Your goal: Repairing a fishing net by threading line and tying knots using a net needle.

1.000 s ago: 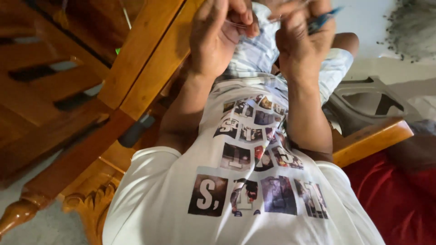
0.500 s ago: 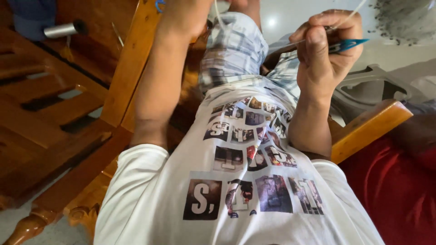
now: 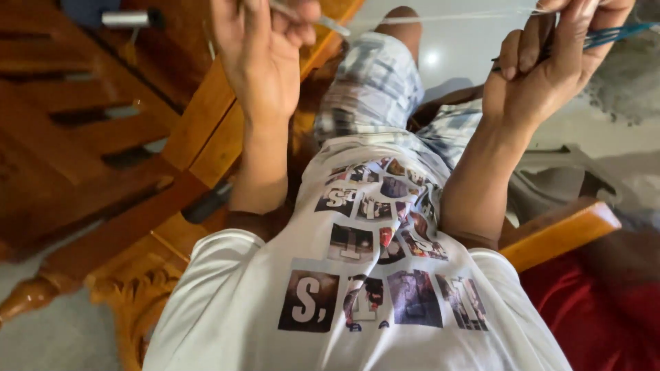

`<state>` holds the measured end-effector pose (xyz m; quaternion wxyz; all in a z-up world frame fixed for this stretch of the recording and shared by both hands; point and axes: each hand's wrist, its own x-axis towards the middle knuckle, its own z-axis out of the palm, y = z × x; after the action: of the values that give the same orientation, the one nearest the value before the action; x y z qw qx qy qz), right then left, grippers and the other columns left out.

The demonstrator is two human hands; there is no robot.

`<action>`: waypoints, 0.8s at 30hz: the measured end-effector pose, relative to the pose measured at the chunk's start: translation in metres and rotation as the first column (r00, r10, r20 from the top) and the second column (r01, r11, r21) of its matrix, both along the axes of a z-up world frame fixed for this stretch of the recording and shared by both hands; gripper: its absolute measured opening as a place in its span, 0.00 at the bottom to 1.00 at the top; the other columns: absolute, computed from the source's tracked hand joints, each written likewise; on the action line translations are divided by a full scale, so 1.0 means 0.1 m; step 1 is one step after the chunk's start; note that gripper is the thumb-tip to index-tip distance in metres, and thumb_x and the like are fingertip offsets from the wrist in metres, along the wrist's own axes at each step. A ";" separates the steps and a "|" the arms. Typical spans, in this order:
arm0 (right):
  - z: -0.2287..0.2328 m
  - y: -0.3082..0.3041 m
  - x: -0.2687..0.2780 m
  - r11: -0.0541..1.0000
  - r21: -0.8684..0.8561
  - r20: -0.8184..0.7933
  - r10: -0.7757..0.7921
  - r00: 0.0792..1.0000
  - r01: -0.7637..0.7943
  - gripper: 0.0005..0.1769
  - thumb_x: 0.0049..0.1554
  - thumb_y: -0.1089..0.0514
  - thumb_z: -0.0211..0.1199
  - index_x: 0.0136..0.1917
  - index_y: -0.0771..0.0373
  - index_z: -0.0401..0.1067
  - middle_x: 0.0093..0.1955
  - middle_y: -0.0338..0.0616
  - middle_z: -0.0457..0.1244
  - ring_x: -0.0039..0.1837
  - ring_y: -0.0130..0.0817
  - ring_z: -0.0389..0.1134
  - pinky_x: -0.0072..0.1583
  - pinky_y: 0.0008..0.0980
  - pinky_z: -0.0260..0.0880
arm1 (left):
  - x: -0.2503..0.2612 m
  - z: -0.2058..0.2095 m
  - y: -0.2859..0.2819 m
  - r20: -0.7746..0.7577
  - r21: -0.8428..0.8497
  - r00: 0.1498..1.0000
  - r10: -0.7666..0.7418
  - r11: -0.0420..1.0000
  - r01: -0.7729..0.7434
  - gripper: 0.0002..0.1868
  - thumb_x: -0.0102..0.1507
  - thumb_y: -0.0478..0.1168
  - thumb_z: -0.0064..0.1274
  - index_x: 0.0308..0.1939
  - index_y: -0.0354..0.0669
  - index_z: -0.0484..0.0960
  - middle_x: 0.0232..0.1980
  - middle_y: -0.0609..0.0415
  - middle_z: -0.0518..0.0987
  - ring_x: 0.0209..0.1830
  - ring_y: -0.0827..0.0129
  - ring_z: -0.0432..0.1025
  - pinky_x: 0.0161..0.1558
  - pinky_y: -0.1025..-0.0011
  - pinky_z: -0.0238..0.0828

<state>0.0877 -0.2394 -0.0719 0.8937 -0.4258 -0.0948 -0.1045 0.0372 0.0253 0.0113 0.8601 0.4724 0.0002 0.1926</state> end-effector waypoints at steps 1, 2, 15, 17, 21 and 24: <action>-0.20 0.00 0.04 0.997 0.075 -0.021 0.025 0.999 -0.024 0.09 0.70 0.61 0.49 0.62 0.54 0.64 0.46 0.49 0.53 0.30 0.26 0.38 0.32 0.31 0.43 | -0.07 0.05 -0.03 -0.067 0.070 0.993 0.095 0.993 -0.090 0.06 0.69 0.41 0.45 0.47 0.44 0.68 0.39 0.45 0.76 0.36 0.60 0.74 0.33 0.71 0.68; -0.40 -0.03 0.03 0.989 0.145 -0.053 0.050 0.997 -0.042 0.13 0.72 0.61 0.50 0.67 0.52 0.67 0.47 0.48 0.54 0.31 0.27 0.39 0.33 0.33 0.44 | -0.16 0.10 -0.07 -0.138 0.140 0.972 0.191 0.975 -0.172 0.10 0.68 0.45 0.46 0.46 0.46 0.66 0.40 0.50 0.77 0.35 0.62 0.77 0.30 0.72 0.69; -0.34 0.29 0.02 0.971 -0.056 -0.014 0.230 0.973 -0.231 0.17 0.71 0.70 0.45 0.65 0.51 0.65 0.28 0.45 0.36 0.27 0.31 0.33 0.32 0.38 0.39 | -0.42 -0.32 0.18 0.012 -0.116 0.996 -0.087 0.989 0.088 0.07 0.70 0.37 0.46 0.53 0.48 0.73 0.51 0.53 0.74 0.52 0.62 0.67 0.56 0.60 0.66; -0.37 0.24 0.03 0.977 -0.098 -0.070 0.183 0.981 -0.189 0.15 0.70 0.72 0.48 0.63 0.54 0.65 0.31 0.51 0.42 0.26 0.36 0.37 0.32 0.41 0.43 | -0.44 -0.29 0.16 -0.009 -0.115 0.993 -0.122 0.986 0.120 0.09 0.70 0.34 0.48 0.54 0.46 0.71 0.51 0.50 0.73 0.52 0.58 0.68 0.59 0.58 0.68; -0.21 0.25 -0.02 0.968 -0.163 -0.061 0.182 0.981 -0.190 0.15 0.72 0.69 0.48 0.67 0.54 0.66 0.28 0.48 0.40 0.26 0.33 0.36 0.32 0.40 0.42 | -0.45 -0.19 0.11 -0.012 -0.093 0.994 -0.106 0.990 0.105 0.10 0.69 0.31 0.48 0.53 0.45 0.72 0.52 0.52 0.75 0.50 0.56 0.68 0.56 0.58 0.68; -0.06 0.00 -0.23 0.855 -0.505 -0.406 -0.353 0.843 0.115 0.17 0.67 0.75 0.55 0.65 0.62 0.71 0.36 0.44 0.56 0.32 0.24 0.42 0.33 0.30 0.43 | -0.50 -0.20 0.14 -0.035 -0.060 0.994 -0.102 0.993 0.100 0.12 0.70 0.30 0.46 0.54 0.49 0.71 0.54 0.56 0.74 0.54 0.61 0.68 0.58 0.57 0.67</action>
<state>0.0647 -0.2395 -0.0776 0.7406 -0.6465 0.1646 -0.0806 -0.0130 0.0392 -0.0091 0.8821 0.4500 -0.0018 0.1396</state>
